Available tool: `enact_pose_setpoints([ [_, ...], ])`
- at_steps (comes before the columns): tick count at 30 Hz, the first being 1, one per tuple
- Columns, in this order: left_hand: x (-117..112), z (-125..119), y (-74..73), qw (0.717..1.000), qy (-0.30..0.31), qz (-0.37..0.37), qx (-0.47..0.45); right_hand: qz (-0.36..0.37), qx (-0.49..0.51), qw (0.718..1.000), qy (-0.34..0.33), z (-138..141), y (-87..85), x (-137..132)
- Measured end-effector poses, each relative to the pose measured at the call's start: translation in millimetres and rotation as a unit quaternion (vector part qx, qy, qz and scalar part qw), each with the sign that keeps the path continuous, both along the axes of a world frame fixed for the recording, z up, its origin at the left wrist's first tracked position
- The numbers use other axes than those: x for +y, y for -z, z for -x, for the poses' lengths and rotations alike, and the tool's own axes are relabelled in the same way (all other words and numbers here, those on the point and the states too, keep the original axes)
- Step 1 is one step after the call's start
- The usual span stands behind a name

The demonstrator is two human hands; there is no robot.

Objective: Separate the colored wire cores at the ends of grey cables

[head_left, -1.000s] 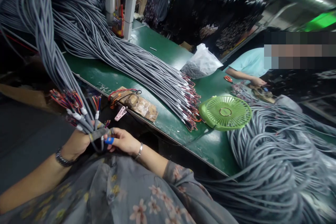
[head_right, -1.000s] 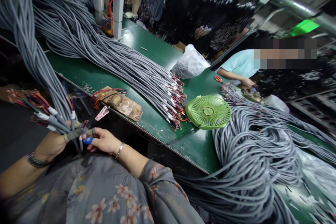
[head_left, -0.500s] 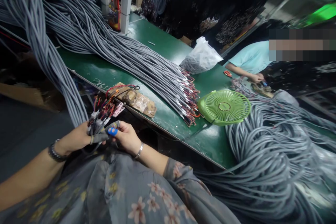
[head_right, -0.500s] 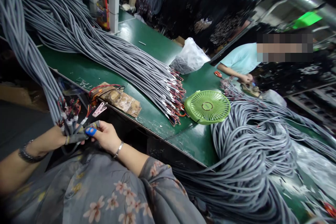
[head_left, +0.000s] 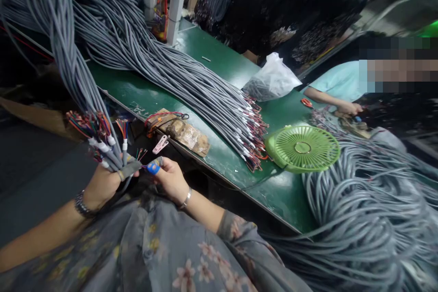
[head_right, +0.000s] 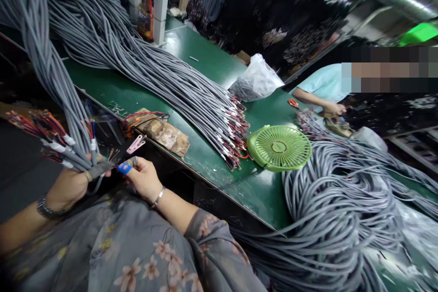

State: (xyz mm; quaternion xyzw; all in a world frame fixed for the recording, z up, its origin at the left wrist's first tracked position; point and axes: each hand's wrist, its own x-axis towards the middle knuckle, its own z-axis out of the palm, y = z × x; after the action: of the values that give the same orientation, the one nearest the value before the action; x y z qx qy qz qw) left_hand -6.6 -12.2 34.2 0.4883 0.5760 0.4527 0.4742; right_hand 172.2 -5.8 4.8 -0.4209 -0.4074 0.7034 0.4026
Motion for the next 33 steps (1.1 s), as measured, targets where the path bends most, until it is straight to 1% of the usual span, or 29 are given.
enact_pose_setpoints([
  [3, 3, -2, 0.7, 1.0, -0.004, 0.007, -0.001, -0.003, 0.007, 1.0, 0.011, -1, -0.6, 0],
  [7, 7, 0, 1.3, 0.999, 0.04, 0.007, 0.015, 0.018, 0.028, 0.999, 0.004, -2, -2.3, 4],
  [10, 7, 3, 4.7, 0.997, 0.067, 0.021, 0.031, 0.036, 0.037, 0.999, -0.008, 1, -3.1, 6],
  [13, 7, 4, 6.5, 0.994, 0.092, 0.036, 0.05, 0.041, 0.048, 0.998, 0.001, 6, -0.5, 8],
  [15, 9, 3, 3.7, 0.991, 0.109, 0.041, 0.065, 0.043, 0.045, 0.998, 0.014, 9, 2.8, 9],
  [18, 12, -1, -6.3, 0.985, 0.147, 0.054, 0.078, 0.046, 0.027, 0.998, 0.032, 11, 7.1, 7],
  [21, 13, -3, -13.9, 0.977, 0.184, 0.078, 0.075, 0.054, 0.013, 0.998, 0.032, 12, 7.7, 5],
  [23, 11, -2, -12.9, 0.98, 0.168, 0.072, 0.074, 0.059, 0.01, 0.998, 0.037, 12, 6.1, 4],
  [28, 6, 4, 3.6, 0.998, 0.045, 0.019, 0.051, 0.063, 0.013, 0.996, 0.065, 13, 2.1, 3],
  [30, 6, 5, 8.1, 0.999, 0.027, 0.013, 0.038, 0.054, 0.016, 0.996, 0.072, 13, 2.3, 3],
  [33, 7, 5, 9.1, 0.999, 0.032, 0.011, 0.033, 0.037, 0.023, 0.997, 0.069, 12, 2.5, 2],
])
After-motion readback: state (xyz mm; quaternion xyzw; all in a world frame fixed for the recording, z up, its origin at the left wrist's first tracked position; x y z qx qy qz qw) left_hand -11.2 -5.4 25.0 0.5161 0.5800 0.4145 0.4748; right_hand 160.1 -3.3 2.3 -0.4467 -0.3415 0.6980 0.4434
